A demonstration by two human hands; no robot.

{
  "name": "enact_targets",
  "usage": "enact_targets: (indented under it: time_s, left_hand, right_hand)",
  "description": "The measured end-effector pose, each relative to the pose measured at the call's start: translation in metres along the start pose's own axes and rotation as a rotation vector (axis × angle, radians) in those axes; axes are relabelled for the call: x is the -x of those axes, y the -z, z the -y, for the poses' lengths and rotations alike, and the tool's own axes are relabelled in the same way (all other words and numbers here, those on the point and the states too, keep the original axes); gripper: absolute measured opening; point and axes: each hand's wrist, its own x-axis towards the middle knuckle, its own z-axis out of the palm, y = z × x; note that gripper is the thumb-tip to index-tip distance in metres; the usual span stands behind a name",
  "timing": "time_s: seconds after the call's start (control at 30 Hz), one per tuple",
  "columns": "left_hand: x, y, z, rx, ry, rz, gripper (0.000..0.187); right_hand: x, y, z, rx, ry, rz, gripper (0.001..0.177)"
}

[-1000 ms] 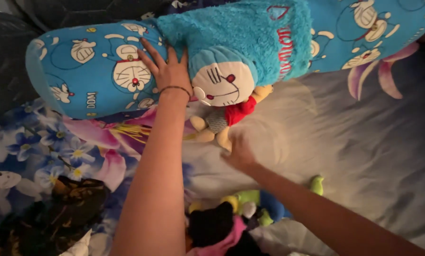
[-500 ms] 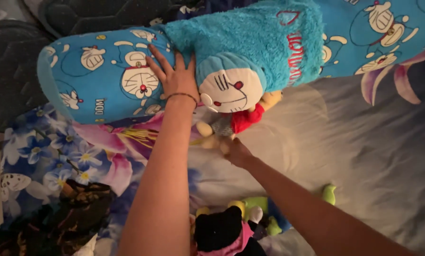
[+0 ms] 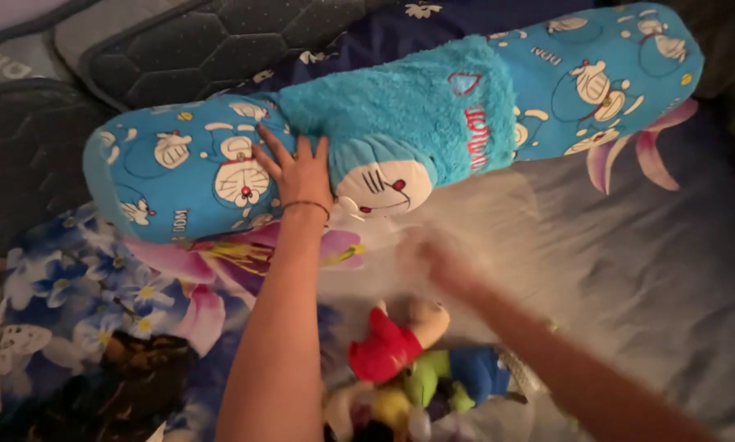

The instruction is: The recorder is tidying up a bed by arranging bolsters and pillows, then folding a couple of towels or garments.

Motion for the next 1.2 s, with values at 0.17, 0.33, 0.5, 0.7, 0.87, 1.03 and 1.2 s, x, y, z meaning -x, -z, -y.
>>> enact_targets:
  time_s: [0.17,0.33,0.5,0.7,0.87,1.03,1.2]
  left_hand:
    - [0.023,-0.022,0.001,-0.157,-0.059,-0.380,0.049]
    - [0.080,0.082,-0.009,0.171,-0.025,-0.145,0.079]
    - [0.141,0.118,0.001,0.254,-0.046,-0.134,0.074]
    - [0.145,0.086,0.002,0.327,-0.018,0.185,0.067]
    - [0.133,0.042,0.003,0.424,0.087,0.466,0.063]
    - [0.144,0.000,0.011,0.230,0.108,0.381,0.087]
    - [0.166,0.035,-0.016,0.190,0.220,0.673,0.110]
  right_hand:
    - [-0.039,0.206,0.056,-1.934,-0.170,-0.694,0.068]
    - [-0.008,0.192,0.029,-1.785,-0.293,-0.797,0.051]
    - [0.062,0.137,0.069,-1.738,-0.438,-0.882,0.046]
    - [0.071,0.107,0.060,-1.667,-1.177,-0.861,0.060]
    - [0.052,0.112,0.020,-1.430,-1.222,-0.824,0.063]
    - [0.039,0.109,-0.066,-1.272,-1.157,-0.572,0.062]
    - [0.057,0.093,-0.076,-1.344,-1.020,-0.526,0.072]
